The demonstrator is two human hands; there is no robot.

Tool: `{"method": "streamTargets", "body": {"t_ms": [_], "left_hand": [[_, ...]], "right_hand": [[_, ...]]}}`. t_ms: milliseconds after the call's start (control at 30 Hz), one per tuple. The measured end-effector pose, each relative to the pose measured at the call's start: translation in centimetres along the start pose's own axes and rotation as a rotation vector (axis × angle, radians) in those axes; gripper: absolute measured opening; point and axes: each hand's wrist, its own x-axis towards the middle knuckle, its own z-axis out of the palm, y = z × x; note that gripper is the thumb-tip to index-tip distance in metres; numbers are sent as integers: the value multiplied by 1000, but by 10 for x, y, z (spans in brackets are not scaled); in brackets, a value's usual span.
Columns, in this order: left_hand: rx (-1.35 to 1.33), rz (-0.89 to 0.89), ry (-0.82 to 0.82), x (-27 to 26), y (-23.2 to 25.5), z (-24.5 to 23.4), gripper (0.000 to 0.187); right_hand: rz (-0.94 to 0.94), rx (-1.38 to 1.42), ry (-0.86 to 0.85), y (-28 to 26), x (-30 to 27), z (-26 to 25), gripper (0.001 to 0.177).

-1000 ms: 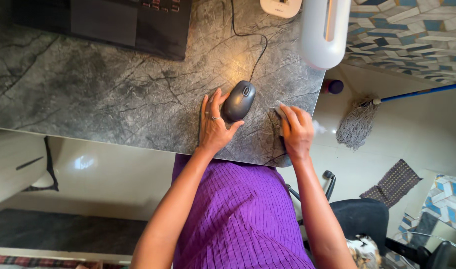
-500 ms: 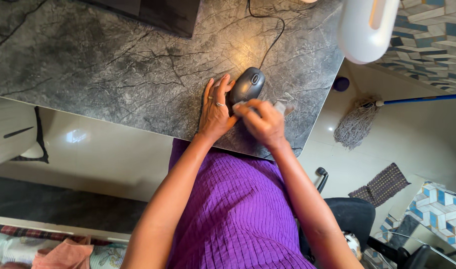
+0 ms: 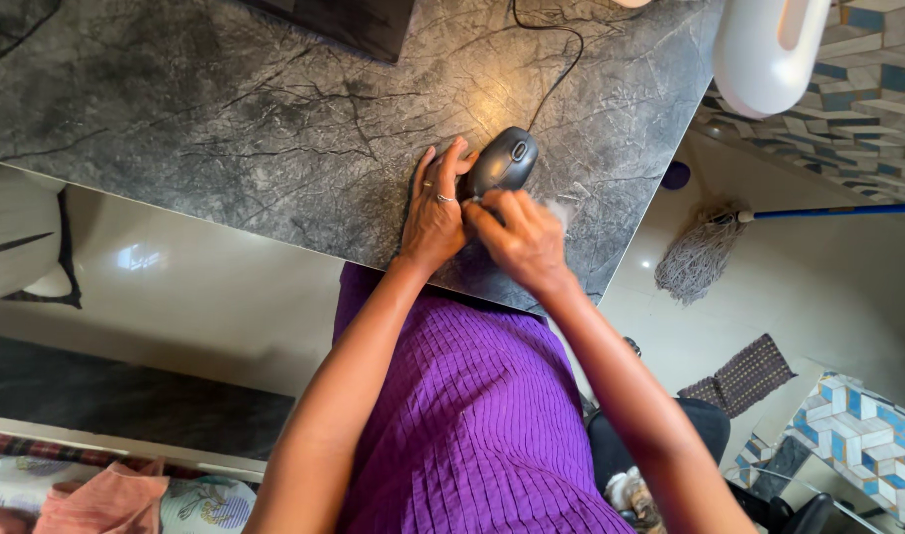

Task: The person wipes a marble-patterned desk surface with a cloth, then cleans the lid and screen of a laptop. They move a power strip and mouse, wipe the desk again, and place a book and a sheet of paper on the desk.

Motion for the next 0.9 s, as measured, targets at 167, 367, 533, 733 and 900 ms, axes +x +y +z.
{"method": "streamTargets", "body": {"t_ms": [167,367,533,733,900], "left_hand": [[-66,51,34,6,8,-7,117],[-89,24,75,5,9,-11,126],[-104,-5,143,6,10,-9,126],[-59,-37,48,6,10,-9,131],[-27,5,88,7,9,-7,125]], "right_hand": [[115,-67,-59,41,37,-9,19],[9,-55,-236,24,47,-4,14],[-34,-42,-395,18,55,-4,9],[170,-178,-434,68,85,-19,22],[115,61,-432,58,76,-20,17]]}}
